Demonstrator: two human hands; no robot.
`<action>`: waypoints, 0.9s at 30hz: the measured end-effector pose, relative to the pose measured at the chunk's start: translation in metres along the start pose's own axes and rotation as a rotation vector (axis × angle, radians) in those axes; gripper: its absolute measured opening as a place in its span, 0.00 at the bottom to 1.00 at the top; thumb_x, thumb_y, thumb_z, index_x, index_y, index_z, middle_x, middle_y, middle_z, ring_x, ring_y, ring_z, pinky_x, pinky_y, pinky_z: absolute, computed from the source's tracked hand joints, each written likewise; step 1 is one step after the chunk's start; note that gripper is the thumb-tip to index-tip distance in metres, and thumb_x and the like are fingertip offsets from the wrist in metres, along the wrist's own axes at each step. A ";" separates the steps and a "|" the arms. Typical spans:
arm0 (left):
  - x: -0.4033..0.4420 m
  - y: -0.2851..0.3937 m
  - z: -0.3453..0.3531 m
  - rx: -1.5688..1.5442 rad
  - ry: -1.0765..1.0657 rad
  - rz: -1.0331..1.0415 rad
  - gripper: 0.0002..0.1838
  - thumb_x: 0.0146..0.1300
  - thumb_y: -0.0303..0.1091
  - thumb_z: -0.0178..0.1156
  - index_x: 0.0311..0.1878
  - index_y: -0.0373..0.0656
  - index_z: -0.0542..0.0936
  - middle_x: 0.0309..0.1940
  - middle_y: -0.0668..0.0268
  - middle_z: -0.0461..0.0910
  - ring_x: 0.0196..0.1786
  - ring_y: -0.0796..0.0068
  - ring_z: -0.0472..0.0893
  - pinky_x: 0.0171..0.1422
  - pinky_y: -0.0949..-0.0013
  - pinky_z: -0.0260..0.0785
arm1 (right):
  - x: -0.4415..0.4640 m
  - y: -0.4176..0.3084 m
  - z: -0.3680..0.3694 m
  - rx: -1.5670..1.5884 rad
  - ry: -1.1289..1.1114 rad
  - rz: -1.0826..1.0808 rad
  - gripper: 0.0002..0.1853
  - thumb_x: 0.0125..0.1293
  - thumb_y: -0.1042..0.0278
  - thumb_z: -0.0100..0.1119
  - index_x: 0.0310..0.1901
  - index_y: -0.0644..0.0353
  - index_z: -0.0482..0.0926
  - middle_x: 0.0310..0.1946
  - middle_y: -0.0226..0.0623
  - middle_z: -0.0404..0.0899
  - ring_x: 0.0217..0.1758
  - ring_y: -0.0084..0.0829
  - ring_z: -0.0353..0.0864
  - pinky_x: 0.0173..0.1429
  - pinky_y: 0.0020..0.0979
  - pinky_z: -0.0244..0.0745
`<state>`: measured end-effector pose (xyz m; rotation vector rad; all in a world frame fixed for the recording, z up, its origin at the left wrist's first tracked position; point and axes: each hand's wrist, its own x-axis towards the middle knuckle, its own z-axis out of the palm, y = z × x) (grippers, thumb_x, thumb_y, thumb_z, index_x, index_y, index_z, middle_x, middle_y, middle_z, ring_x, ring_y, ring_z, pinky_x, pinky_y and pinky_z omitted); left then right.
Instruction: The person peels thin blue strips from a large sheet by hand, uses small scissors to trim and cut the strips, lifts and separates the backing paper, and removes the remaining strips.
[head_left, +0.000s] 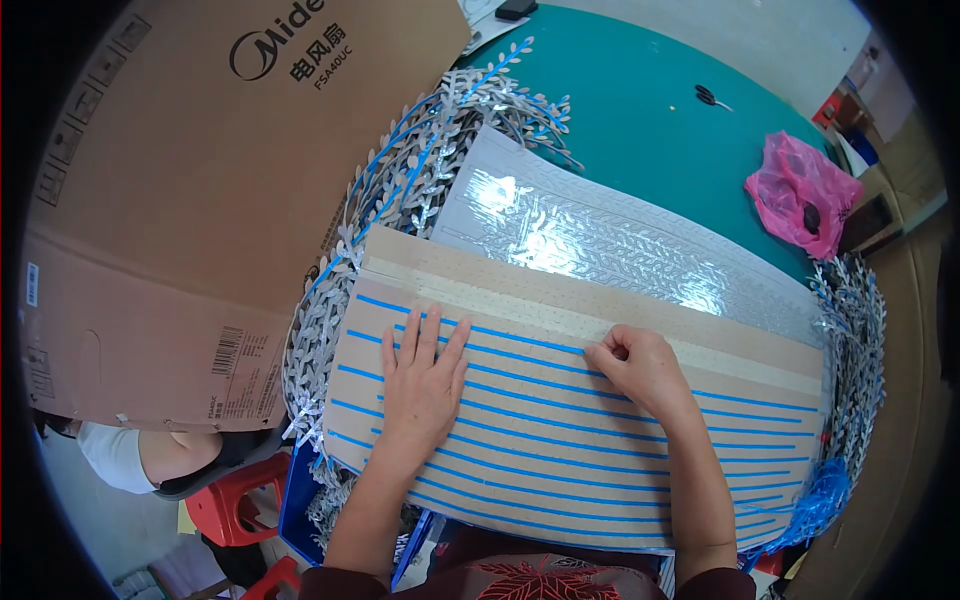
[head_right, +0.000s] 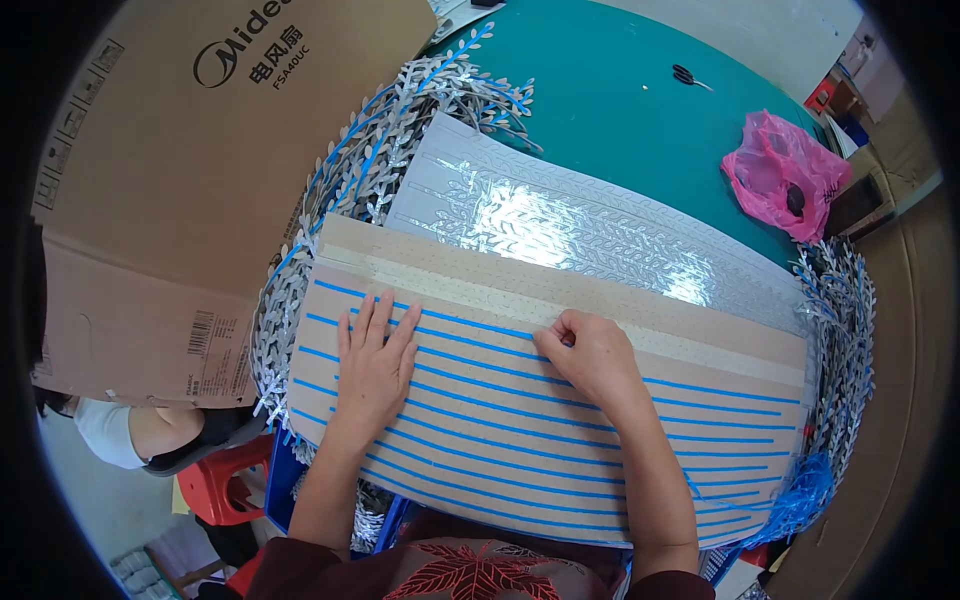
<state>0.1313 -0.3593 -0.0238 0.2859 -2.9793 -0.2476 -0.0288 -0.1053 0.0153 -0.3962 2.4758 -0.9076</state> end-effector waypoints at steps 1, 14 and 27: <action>0.000 0.000 0.000 -0.001 0.000 0.002 0.27 0.82 0.40 0.52 0.81 0.54 0.72 0.83 0.50 0.62 0.86 0.44 0.58 0.88 0.32 0.41 | 0.000 0.000 0.001 -0.018 0.014 -0.021 0.17 0.67 0.55 0.67 0.33 0.63 0.88 0.27 0.44 0.87 0.33 0.41 0.87 0.45 0.41 0.82; 0.001 0.001 0.000 0.016 -0.008 0.005 0.27 0.82 0.39 0.53 0.81 0.53 0.72 0.83 0.50 0.63 0.86 0.45 0.58 0.88 0.32 0.41 | 0.002 0.006 0.008 -0.102 0.100 -0.107 0.17 0.67 0.55 0.69 0.32 0.63 0.88 0.26 0.44 0.87 0.31 0.40 0.87 0.42 0.40 0.82; 0.000 0.001 0.000 0.016 -0.013 0.011 0.28 0.82 0.40 0.53 0.82 0.51 0.71 0.83 0.48 0.62 0.86 0.43 0.57 0.87 0.31 0.41 | 0.000 0.001 0.009 -0.140 0.091 -0.089 0.15 0.67 0.57 0.67 0.33 0.61 0.88 0.27 0.44 0.88 0.32 0.44 0.89 0.44 0.43 0.83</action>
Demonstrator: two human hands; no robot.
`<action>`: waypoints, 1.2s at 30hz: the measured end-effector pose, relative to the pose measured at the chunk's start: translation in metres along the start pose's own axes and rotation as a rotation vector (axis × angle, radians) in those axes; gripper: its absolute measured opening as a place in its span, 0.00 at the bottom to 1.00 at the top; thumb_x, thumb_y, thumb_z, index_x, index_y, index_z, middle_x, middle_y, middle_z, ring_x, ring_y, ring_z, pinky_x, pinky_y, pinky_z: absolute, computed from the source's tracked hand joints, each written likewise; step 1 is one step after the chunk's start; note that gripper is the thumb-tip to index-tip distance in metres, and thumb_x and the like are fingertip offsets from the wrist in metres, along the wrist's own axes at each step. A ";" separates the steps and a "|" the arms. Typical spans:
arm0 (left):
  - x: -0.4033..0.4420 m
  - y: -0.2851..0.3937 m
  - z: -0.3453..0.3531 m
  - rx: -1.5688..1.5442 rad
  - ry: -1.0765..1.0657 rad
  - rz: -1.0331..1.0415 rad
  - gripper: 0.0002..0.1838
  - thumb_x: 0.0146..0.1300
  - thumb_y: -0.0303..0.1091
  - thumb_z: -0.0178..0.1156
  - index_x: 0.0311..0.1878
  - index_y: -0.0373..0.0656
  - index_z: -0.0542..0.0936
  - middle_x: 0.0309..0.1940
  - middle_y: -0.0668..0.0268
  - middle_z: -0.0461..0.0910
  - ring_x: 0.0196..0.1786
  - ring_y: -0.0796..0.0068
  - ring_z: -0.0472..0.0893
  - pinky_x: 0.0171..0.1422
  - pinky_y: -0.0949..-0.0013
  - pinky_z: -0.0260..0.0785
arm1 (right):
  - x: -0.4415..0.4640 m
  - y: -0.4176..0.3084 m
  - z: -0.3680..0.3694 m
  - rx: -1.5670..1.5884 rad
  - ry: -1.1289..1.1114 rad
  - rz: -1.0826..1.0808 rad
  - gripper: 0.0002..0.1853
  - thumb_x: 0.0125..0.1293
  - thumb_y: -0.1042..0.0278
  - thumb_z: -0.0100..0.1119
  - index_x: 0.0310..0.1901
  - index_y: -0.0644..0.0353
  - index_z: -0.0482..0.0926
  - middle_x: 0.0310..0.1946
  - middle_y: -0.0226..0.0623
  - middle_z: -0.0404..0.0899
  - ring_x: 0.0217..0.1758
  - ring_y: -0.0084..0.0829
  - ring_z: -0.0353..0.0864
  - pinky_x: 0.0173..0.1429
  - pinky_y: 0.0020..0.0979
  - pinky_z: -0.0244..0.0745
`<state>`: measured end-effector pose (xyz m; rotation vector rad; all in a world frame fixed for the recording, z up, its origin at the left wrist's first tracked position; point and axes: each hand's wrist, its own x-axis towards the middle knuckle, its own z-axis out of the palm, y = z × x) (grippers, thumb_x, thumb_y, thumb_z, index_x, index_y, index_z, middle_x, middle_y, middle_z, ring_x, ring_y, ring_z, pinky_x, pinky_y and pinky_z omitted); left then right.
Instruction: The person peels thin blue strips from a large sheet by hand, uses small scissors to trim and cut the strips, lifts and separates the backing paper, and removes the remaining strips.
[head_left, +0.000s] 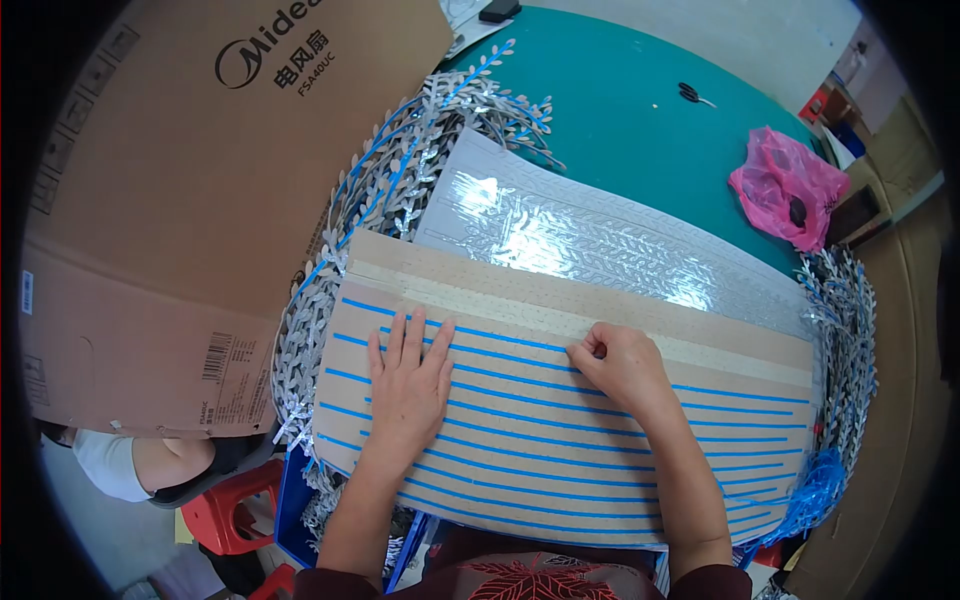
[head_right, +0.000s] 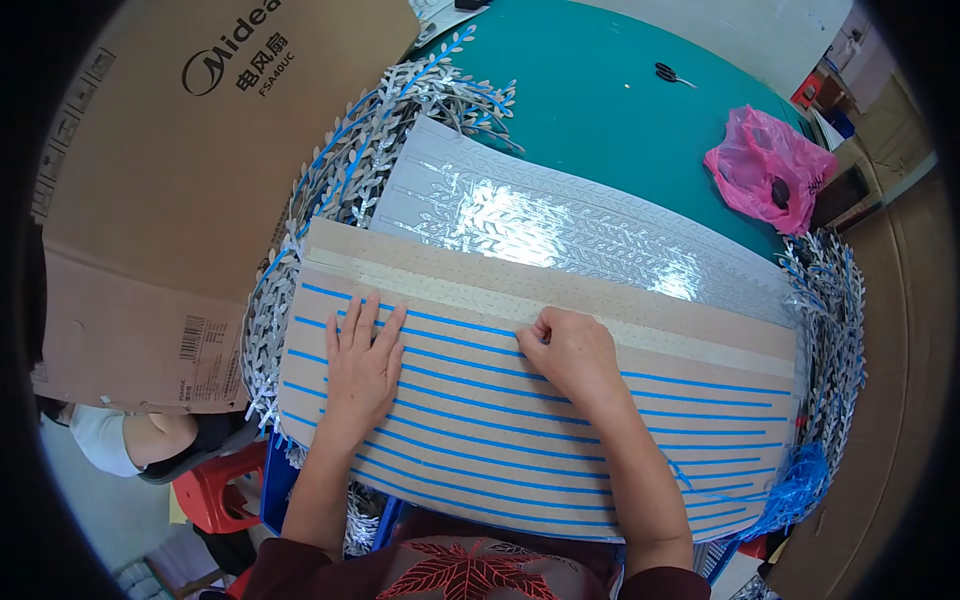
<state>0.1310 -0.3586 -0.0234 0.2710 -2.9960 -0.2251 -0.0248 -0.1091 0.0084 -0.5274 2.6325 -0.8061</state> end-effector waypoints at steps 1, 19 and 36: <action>0.000 0.000 0.000 -0.002 -0.008 0.003 0.28 0.82 0.41 0.54 0.82 0.50 0.70 0.83 0.47 0.61 0.87 0.42 0.56 0.87 0.30 0.41 | 0.000 0.000 0.001 -0.002 0.007 -0.006 0.15 0.67 0.57 0.67 0.32 0.60 0.88 0.27 0.44 0.88 0.32 0.44 0.89 0.44 0.43 0.83; 0.006 0.042 -0.001 -0.160 -0.131 0.182 0.32 0.80 0.43 0.56 0.83 0.45 0.66 0.84 0.61 0.64 0.87 0.57 0.59 0.89 0.40 0.47 | -0.002 0.003 -0.003 0.013 -0.002 -0.002 0.17 0.66 0.53 0.68 0.34 0.62 0.90 0.28 0.48 0.89 0.34 0.48 0.90 0.46 0.46 0.84; 0.020 0.109 0.018 -0.269 -0.135 0.316 0.36 0.78 0.43 0.60 0.84 0.41 0.64 0.85 0.55 0.62 0.88 0.47 0.56 0.88 0.36 0.47 | -0.038 0.066 -0.051 0.174 -0.088 0.084 0.15 0.72 0.57 0.71 0.36 0.63 0.85 0.25 0.31 0.82 0.28 0.22 0.77 0.35 0.28 0.74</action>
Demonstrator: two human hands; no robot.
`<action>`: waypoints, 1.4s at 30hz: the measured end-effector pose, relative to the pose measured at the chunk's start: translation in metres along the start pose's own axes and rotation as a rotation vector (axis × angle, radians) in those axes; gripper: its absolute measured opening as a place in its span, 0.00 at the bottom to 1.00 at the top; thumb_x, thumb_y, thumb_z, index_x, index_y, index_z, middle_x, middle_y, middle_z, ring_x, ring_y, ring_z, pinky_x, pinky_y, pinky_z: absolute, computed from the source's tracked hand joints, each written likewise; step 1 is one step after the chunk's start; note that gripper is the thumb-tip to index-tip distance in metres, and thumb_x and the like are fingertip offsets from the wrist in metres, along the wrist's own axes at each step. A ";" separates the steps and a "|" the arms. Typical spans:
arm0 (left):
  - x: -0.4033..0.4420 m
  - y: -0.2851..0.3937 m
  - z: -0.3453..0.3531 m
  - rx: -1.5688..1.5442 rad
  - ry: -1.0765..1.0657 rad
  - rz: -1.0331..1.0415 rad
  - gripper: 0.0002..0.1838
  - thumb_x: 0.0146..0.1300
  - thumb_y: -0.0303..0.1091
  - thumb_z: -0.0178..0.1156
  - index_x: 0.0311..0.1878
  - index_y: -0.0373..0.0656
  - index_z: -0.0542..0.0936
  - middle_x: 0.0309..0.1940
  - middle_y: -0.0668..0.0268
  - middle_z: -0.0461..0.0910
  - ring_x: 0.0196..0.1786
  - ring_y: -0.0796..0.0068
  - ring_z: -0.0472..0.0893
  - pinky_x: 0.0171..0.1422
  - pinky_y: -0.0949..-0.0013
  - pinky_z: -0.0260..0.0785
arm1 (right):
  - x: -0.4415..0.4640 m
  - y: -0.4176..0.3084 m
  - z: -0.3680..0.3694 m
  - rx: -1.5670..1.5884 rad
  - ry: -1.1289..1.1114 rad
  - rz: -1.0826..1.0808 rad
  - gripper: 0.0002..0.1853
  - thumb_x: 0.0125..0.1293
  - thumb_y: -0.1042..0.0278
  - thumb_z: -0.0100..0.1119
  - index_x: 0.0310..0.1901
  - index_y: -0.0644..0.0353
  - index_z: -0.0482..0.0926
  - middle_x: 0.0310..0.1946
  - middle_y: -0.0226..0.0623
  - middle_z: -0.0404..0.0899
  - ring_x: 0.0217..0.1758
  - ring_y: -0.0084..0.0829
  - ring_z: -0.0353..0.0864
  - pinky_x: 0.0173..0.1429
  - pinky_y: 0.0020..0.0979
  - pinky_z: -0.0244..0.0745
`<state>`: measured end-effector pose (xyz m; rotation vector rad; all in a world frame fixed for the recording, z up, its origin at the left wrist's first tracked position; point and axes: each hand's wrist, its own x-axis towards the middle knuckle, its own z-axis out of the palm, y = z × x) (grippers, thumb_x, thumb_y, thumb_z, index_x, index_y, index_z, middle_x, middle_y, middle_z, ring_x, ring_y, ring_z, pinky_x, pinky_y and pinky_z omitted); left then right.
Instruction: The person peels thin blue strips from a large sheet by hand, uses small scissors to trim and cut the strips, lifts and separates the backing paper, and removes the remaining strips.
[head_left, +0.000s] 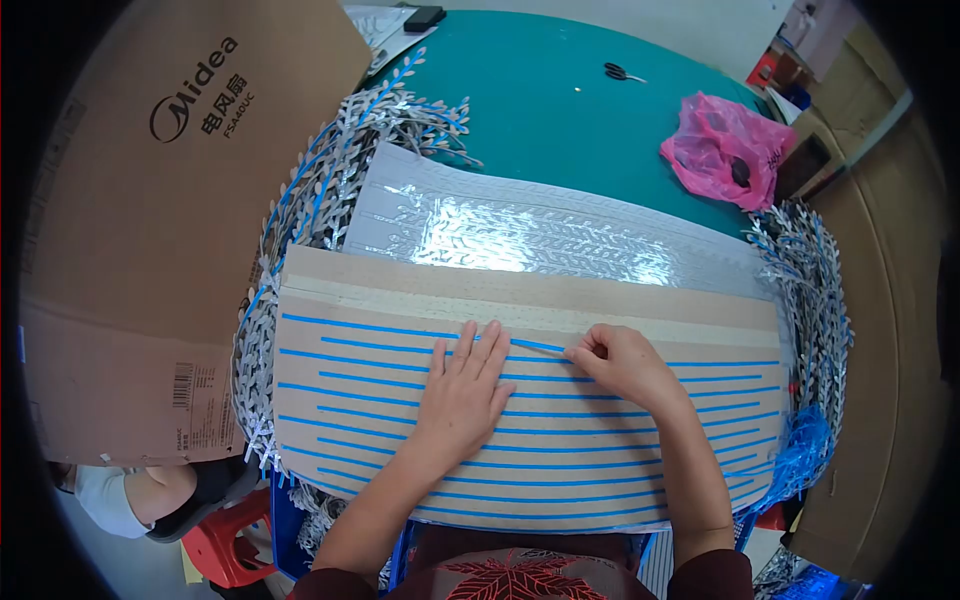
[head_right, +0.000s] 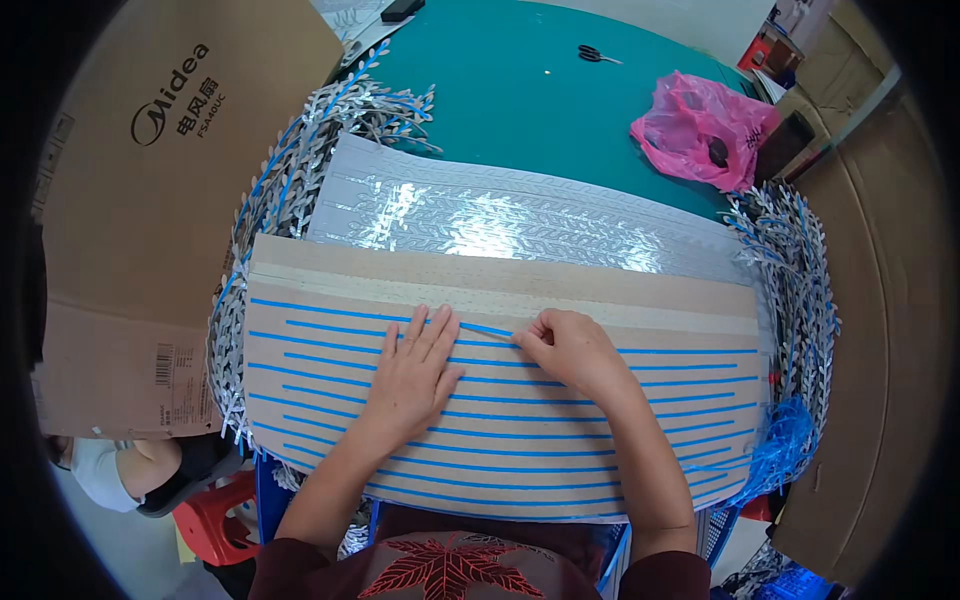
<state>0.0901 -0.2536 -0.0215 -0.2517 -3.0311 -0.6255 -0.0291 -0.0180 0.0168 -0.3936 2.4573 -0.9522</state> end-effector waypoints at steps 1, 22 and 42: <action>0.001 0.000 0.001 0.020 -0.006 0.000 0.36 0.78 0.43 0.60 0.84 0.42 0.64 0.86 0.55 0.61 0.88 0.47 0.55 0.88 0.36 0.47 | -0.002 0.006 -0.003 -0.018 0.035 -0.050 0.15 0.72 0.58 0.71 0.36 0.63 0.84 0.26 0.30 0.82 0.29 0.21 0.76 0.35 0.28 0.74; 0.004 0.011 0.003 0.072 -0.036 -0.047 0.32 0.77 0.42 0.62 0.82 0.51 0.70 0.85 0.54 0.60 0.87 0.43 0.56 0.86 0.31 0.44 | -0.051 0.077 -0.044 0.090 0.294 0.131 0.15 0.69 0.59 0.71 0.33 0.64 0.81 0.23 0.36 0.79 0.27 0.28 0.77 0.36 0.34 0.74; 0.011 0.023 0.002 0.147 -0.061 -0.109 0.30 0.80 0.45 0.58 0.82 0.53 0.72 0.84 0.54 0.63 0.86 0.44 0.57 0.87 0.31 0.44 | -0.042 0.077 -0.042 0.038 0.376 0.172 0.16 0.69 0.57 0.70 0.35 0.63 0.83 0.24 0.42 0.83 0.28 0.40 0.84 0.37 0.39 0.77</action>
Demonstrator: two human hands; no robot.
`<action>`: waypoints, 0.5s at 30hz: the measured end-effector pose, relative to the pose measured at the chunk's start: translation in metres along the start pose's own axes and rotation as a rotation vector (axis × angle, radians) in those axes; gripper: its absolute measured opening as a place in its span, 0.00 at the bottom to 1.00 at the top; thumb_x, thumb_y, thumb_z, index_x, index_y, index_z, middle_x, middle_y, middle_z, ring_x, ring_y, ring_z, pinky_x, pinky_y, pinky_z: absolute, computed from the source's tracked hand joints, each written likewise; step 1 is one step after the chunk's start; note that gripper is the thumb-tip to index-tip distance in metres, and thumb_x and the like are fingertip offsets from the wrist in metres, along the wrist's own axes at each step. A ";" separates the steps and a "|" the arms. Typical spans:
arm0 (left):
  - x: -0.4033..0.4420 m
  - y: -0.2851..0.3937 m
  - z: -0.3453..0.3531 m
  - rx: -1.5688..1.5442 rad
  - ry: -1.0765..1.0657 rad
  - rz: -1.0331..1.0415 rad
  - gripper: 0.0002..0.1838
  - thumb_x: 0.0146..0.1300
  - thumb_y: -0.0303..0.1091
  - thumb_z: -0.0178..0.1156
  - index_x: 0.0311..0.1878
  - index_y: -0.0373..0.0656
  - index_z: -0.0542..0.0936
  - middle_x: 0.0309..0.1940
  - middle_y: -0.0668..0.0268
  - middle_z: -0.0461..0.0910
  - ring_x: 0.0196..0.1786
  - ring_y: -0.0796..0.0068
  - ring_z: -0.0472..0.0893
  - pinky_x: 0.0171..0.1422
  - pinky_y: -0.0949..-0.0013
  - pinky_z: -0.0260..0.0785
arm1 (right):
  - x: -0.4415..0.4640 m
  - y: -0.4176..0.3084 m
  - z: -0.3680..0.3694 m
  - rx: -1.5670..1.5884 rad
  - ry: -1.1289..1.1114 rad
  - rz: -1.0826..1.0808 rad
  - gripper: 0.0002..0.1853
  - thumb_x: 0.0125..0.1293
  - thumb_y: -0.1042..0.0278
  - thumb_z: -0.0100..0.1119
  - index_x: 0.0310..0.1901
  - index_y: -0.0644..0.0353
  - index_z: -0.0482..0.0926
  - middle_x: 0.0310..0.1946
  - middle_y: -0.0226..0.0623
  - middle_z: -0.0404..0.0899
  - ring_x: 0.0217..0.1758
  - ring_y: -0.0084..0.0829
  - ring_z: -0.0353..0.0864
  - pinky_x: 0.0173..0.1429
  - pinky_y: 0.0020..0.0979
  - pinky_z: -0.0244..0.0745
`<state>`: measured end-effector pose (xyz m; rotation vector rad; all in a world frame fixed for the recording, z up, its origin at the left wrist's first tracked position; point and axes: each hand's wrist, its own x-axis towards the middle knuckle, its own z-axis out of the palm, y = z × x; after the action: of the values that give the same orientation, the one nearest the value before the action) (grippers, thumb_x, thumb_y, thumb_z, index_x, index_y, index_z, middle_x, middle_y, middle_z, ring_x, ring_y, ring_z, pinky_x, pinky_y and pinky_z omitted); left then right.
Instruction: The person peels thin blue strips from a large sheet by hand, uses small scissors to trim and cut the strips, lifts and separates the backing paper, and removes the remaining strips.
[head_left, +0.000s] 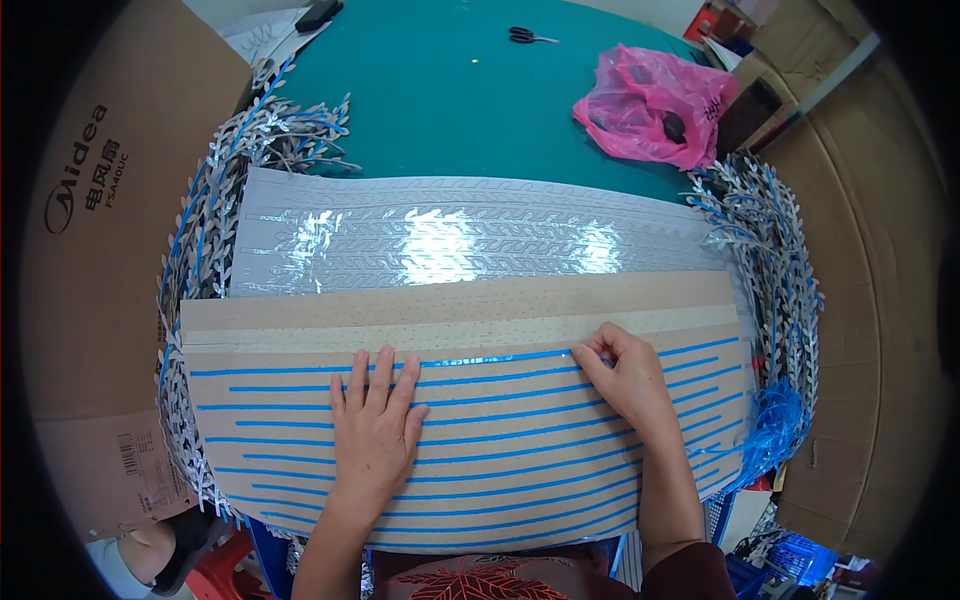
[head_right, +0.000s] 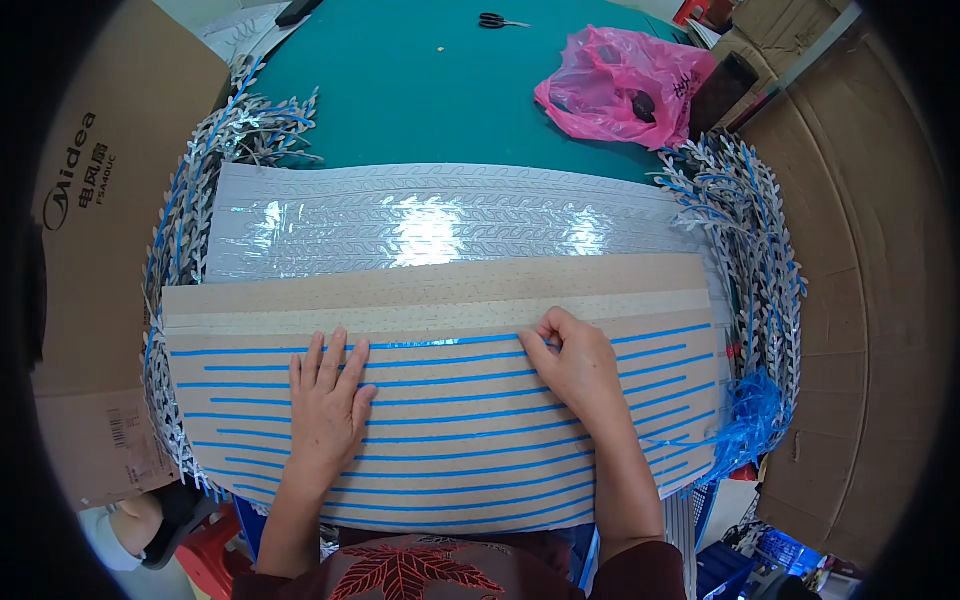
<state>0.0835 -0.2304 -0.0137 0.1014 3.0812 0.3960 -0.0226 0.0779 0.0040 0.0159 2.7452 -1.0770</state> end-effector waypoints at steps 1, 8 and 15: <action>0.000 0.000 0.000 0.000 -0.002 -0.002 0.30 0.80 0.45 0.57 0.82 0.53 0.72 0.84 0.54 0.63 0.86 0.44 0.57 0.87 0.31 0.44 | 0.000 -0.001 0.000 -0.006 0.001 0.000 0.16 0.69 0.57 0.70 0.35 0.63 0.83 0.24 0.43 0.83 0.29 0.41 0.85 0.37 0.39 0.77; 0.000 -0.001 0.002 -0.002 0.000 -0.005 0.29 0.80 0.45 0.57 0.82 0.52 0.72 0.84 0.54 0.63 0.87 0.44 0.57 0.87 0.31 0.43 | -0.001 -0.003 0.002 0.018 0.023 -0.003 0.15 0.70 0.60 0.71 0.34 0.64 0.82 0.23 0.36 0.79 0.27 0.28 0.77 0.35 0.33 0.72; -0.001 0.000 0.003 0.005 -0.003 -0.002 0.30 0.81 0.45 0.56 0.82 0.52 0.71 0.84 0.54 0.62 0.87 0.44 0.56 0.88 0.31 0.42 | 0.001 -0.003 0.001 -0.032 0.010 0.010 0.16 0.69 0.56 0.70 0.35 0.62 0.84 0.25 0.44 0.84 0.29 0.44 0.85 0.38 0.41 0.78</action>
<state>0.0843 -0.2301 -0.0164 0.0988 3.0793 0.3870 -0.0242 0.0750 0.0056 0.0313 2.7682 -1.0327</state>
